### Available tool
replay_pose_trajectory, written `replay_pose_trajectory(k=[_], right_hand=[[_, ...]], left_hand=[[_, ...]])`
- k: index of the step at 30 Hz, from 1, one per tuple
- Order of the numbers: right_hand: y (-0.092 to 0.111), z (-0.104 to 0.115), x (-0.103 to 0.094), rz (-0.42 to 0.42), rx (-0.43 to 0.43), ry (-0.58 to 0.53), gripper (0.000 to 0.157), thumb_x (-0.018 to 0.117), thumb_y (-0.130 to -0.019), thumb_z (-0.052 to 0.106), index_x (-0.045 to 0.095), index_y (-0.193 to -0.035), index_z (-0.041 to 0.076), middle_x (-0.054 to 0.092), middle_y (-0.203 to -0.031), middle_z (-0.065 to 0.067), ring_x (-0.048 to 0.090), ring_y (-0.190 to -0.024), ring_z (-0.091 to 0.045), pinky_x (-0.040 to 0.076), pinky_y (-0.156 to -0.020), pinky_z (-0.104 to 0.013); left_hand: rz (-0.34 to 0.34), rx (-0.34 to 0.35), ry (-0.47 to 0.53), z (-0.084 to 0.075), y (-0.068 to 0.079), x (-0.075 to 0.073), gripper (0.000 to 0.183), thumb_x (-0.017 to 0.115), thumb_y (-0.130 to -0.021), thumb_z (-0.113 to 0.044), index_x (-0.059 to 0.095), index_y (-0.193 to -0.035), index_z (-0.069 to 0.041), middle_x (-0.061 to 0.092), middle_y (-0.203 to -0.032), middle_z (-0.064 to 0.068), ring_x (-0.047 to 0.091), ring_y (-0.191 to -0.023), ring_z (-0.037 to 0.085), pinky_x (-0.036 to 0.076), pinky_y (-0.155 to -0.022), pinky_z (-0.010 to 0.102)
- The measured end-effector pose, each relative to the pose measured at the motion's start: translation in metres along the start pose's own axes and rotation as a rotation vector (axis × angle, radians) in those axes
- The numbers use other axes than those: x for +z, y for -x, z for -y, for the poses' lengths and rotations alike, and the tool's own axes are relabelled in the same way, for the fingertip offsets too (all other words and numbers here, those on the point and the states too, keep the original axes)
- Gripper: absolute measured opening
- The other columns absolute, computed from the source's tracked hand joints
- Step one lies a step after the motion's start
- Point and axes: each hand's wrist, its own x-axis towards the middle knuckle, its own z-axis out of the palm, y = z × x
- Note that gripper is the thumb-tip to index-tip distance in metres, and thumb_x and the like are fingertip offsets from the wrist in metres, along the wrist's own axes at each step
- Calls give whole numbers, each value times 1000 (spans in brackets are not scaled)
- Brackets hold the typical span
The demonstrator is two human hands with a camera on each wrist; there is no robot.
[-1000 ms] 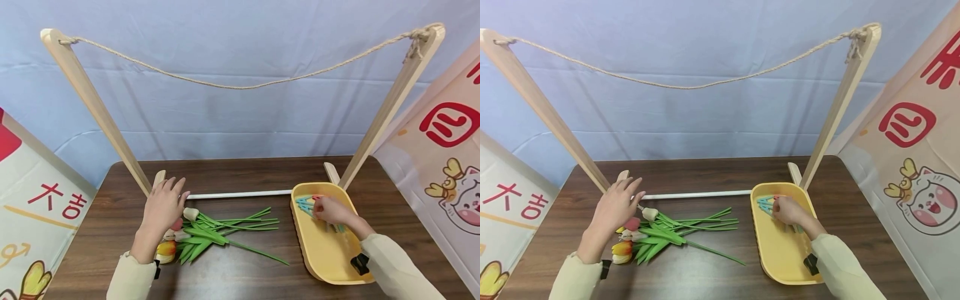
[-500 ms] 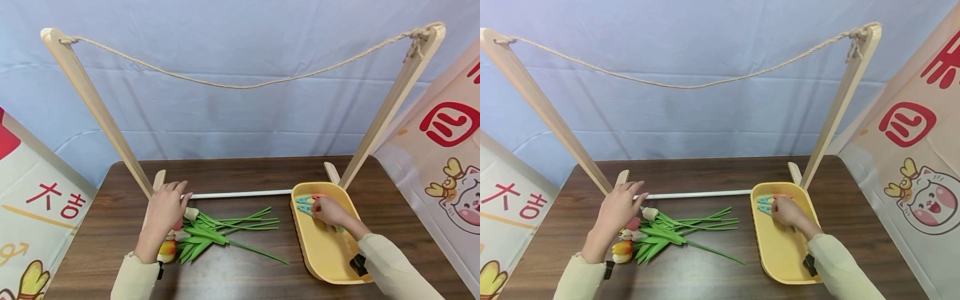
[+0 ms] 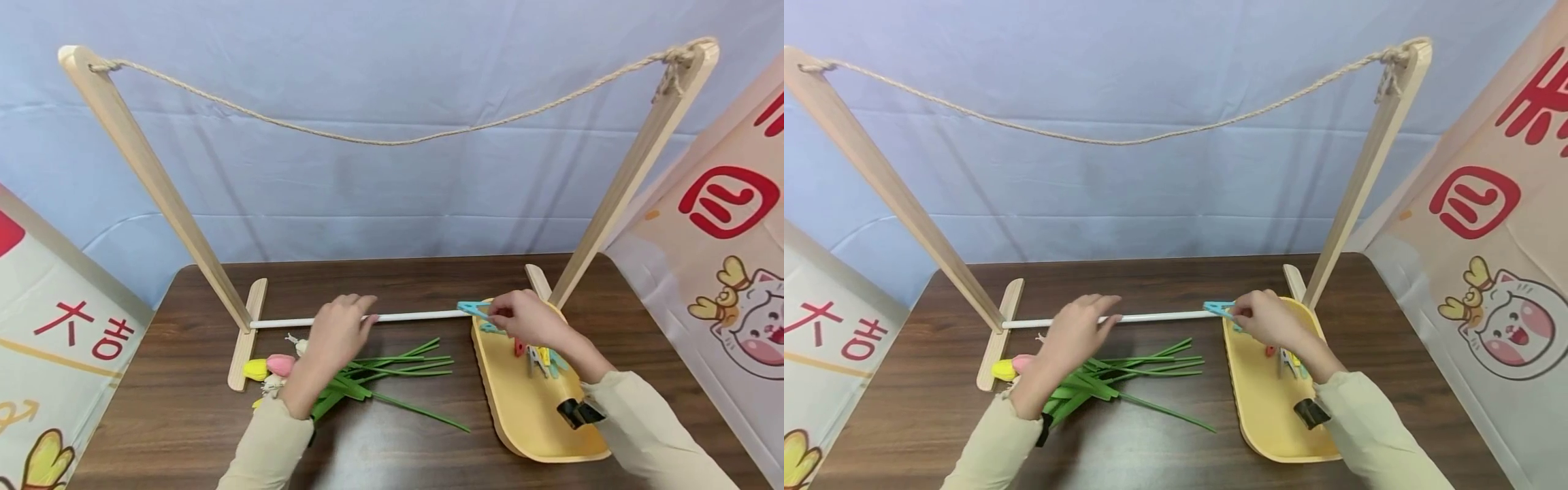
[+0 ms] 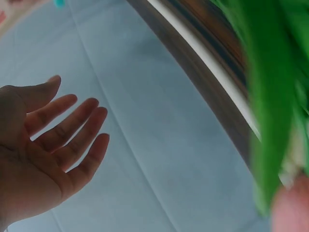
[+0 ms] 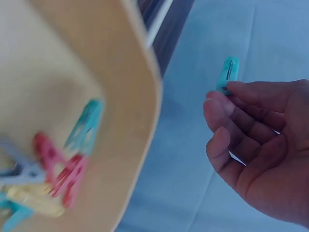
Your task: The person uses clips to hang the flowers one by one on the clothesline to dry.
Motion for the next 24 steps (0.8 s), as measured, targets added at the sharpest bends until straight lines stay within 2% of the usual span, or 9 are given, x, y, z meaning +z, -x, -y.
replay_pose_trajectory(k=[2, 6, 11, 16, 20, 24], right_hand=[[-2, 12, 1, 12, -40, -32, 12, 59, -86, 0, 66, -79, 6, 53, -60, 6, 42, -42, -4, 40, -44, -23], [-6, 34, 6, 34, -116, -35, 12, 60, -85, 0, 66, -78, 7, 55, -64, 7, 43, -47, -2, 41, -47, -22], [-10, 51, 11, 32, -187, -12, 10, 62, -82, -1, 66, -76, 6, 55, -64, 7, 42, -53, -2, 39, -48, -21], [-11, 56, 14, 18, -224, -4, 11, 63, -81, -2, 65, -75, 6, 54, -64, 7, 40, -52, -4, 37, -48, -21], [-10, 58, 15, -28, -203, -35, 6, 66, -80, 1, 62, -79, 5, 53, -67, 6, 45, -55, -6, 38, -49, -21], [-9, 57, 16, -99, -154, -53, 24, 73, -77, 12, 59, -94, 4, 55, -77, 3, 51, -67, -12, 43, -56, -26]], left_hand=[[26, 34, 36, -12, -5, 2, 27, 68, -83, -21, 66, -105, -5, 66, -94, 11, 62, -85, 28, 50, -69, 39], [84, 82, 75, -34, -11, 4, 28, 65, -86, -23, 65, -108, -6, 66, -96, 8, 62, -87, 24, 50, -72, 36], [140, 104, 92, -49, -14, 5, 21, 65, -85, -21, 67, -101, -7, 65, -86, 3, 61, -74, 15, 49, -62, 28], [138, 103, 118, -52, -14, 4, 5, 67, -83, -15, 66, -83, -9, 61, -72, -2, 55, -59, 10, 42, -52, 22], [121, 87, 141, -50, -13, 3, 4, 66, -84, -13, 67, -83, -9, 63, -74, -1, 57, -61, 10, 43, -54, 22], [100, 54, 190, -47, -12, -1, 5, 65, -84, -12, 69, -87, -9, 66, -79, 0, 59, -63, 11, 45, -55, 22]])
